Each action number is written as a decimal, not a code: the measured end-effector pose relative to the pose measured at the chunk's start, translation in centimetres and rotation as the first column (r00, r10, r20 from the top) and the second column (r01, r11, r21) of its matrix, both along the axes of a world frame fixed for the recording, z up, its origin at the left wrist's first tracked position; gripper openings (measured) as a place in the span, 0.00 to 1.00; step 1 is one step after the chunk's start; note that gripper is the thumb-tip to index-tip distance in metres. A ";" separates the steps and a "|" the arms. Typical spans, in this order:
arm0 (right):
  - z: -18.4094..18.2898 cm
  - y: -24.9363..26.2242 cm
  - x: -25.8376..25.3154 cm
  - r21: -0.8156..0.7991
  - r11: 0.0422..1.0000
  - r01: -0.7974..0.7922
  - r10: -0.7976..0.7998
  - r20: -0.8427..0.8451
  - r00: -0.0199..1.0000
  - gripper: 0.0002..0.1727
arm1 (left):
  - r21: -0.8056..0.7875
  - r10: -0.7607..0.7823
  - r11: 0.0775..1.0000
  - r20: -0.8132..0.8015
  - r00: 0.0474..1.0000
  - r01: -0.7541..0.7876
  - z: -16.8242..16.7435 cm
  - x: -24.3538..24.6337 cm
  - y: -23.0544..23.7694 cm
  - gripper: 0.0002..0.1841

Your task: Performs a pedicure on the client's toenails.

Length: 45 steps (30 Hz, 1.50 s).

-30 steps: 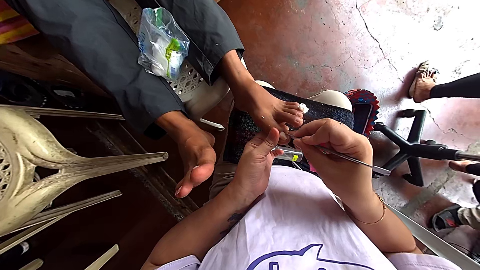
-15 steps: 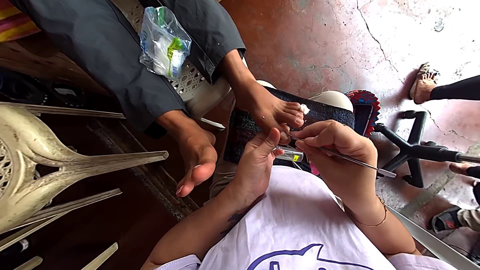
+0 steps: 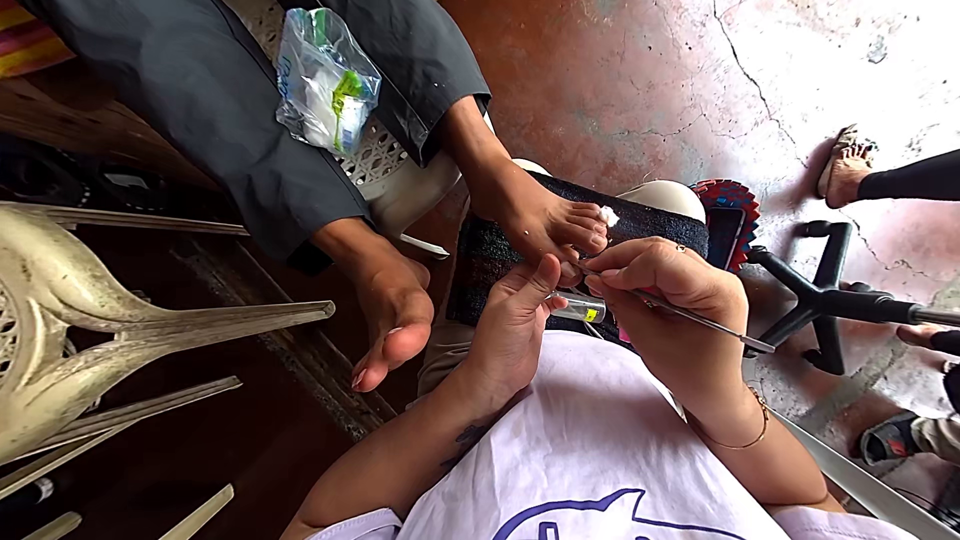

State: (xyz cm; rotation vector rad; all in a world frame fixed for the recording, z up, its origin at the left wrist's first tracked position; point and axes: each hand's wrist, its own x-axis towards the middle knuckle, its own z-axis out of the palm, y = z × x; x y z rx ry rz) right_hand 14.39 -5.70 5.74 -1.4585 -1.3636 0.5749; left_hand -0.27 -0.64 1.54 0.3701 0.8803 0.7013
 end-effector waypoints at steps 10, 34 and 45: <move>0.3 0.1 0.1 -0.012 1.000 -0.006 0.007 0.053 0.999 0.05 | 0.010 0.002 1.000 -0.005 1.000 -0.001 -0.1 0.1 -0.1 0.08; -0.7 -0.3 0.3 0.074 0.997 -0.029 0.029 -0.001 1.000 0.05 | 0.029 -0.003 1.000 -0.004 1.000 0.003 -0.2 0.1 -0.2 0.08; -1.1 -0.3 -0.1 0.113 0.994 -0.004 -0.001 0.046 0.999 0.04 | 0.027 0.004 1.000 0.001 1.000 -0.004 -0.1 0.1 -0.2 0.08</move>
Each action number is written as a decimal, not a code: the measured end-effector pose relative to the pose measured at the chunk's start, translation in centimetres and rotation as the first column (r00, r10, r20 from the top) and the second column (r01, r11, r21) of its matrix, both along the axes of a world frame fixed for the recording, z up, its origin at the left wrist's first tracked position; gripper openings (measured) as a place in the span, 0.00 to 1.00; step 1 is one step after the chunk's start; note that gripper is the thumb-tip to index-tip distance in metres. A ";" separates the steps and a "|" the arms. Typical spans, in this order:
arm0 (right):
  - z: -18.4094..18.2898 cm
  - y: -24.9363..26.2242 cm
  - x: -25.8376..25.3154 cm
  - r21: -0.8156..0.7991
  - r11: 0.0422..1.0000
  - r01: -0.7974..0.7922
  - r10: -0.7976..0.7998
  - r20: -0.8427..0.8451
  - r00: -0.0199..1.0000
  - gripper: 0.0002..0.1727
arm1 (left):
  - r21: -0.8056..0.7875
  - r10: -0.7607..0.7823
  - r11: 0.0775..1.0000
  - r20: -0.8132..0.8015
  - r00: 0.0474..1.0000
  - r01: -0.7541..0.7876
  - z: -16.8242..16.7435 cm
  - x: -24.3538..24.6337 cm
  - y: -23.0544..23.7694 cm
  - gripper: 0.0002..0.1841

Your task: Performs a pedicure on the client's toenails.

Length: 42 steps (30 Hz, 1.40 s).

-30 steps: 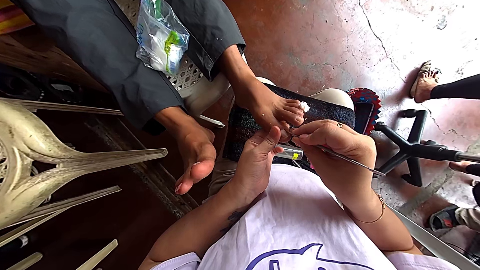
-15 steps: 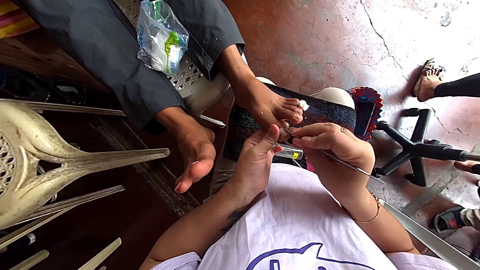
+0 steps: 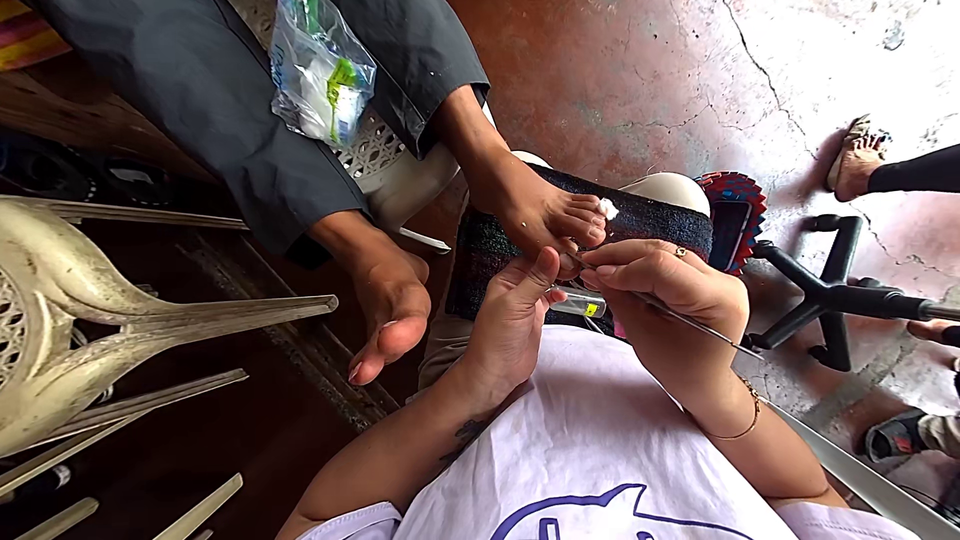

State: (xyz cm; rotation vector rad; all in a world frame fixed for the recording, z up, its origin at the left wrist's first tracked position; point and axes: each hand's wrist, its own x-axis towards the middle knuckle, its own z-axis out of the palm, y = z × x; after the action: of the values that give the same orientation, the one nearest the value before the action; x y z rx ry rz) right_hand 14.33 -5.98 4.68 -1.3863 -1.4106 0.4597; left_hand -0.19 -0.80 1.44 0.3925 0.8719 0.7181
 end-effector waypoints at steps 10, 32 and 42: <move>0.3 -0.1 -0.8 0.019 0.999 0.027 -0.029 0.113 0.993 0.05 | 0.007 -0.015 1.000 -0.011 1.000 0.015 0.1 0.0 0.1 0.08; -3.5 -0.8 -0.5 0.188 0.982 -0.014 0.041 -0.143 0.989 0.08 | 0.006 -0.032 0.999 0.027 0.999 0.031 -0.1 -0.1 0.1 0.09; -2.6 -0.7 -0.1 0.171 0.985 -0.034 0.020 0.084 0.996 0.06 | -0.018 -0.024 1.000 0.032 0.999 0.025 0.0 -0.2 0.2 0.08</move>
State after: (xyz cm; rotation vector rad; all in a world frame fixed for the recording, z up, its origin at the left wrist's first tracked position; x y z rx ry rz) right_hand 14.25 -6.70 2.07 -1.2592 -1.5009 0.2937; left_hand -0.37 -0.61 1.43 0.3737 0.8422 0.6912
